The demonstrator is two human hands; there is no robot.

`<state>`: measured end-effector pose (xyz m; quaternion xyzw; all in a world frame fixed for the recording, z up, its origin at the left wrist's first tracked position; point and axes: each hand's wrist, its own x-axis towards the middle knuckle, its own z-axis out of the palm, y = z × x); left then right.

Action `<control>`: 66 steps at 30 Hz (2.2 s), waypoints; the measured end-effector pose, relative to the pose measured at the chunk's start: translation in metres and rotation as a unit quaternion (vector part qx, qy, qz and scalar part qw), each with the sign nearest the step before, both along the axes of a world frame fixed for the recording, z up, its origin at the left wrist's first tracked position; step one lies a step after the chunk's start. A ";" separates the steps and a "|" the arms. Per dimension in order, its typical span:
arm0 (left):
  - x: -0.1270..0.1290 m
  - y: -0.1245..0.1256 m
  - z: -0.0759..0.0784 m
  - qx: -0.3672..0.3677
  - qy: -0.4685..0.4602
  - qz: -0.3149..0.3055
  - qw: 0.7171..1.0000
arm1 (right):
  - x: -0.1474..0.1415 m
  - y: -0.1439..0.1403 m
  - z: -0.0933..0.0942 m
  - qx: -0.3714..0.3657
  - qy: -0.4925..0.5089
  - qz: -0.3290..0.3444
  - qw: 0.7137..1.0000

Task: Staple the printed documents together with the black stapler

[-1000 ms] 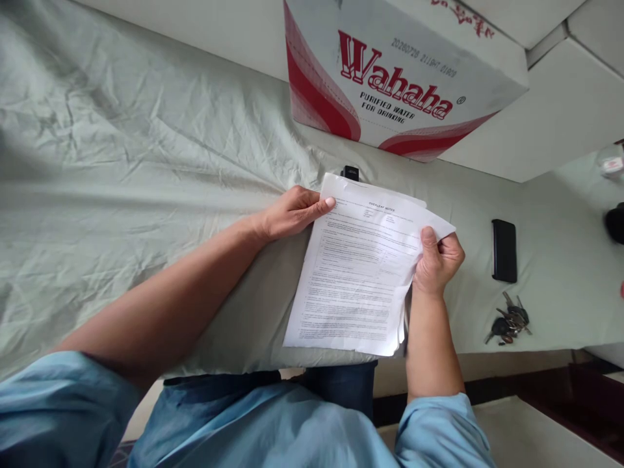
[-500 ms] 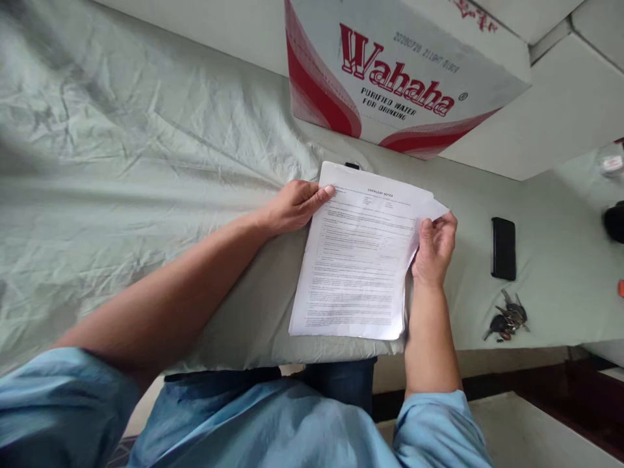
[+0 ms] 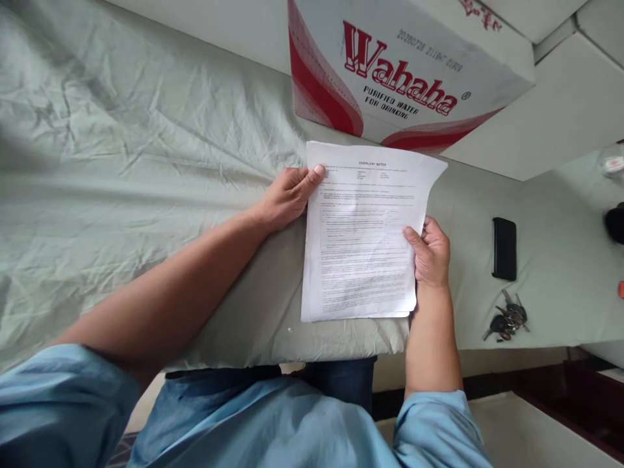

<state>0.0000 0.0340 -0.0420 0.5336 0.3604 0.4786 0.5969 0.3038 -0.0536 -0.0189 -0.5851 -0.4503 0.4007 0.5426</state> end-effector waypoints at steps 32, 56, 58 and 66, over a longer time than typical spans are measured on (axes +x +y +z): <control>0.014 -0.002 -0.003 -0.023 -0.151 0.047 0.987 | -0.064 -0.067 0.017 0.094 0.078 -0.130 0.984; -0.062 -0.045 0.016 0.010 0.072 -0.188 0.980 | -0.010 -0.122 0.017 -0.027 -0.056 -0.078 0.995; -0.059 -0.047 0.009 0.009 0.062 -0.175 0.983 | -0.013 -0.122 0.015 0.011 -0.067 -0.102 0.992; -0.046 -0.054 -0.001 0.080 0.153 -0.147 0.974 | -0.034 -0.135 0.007 0.040 -0.034 -0.155 0.986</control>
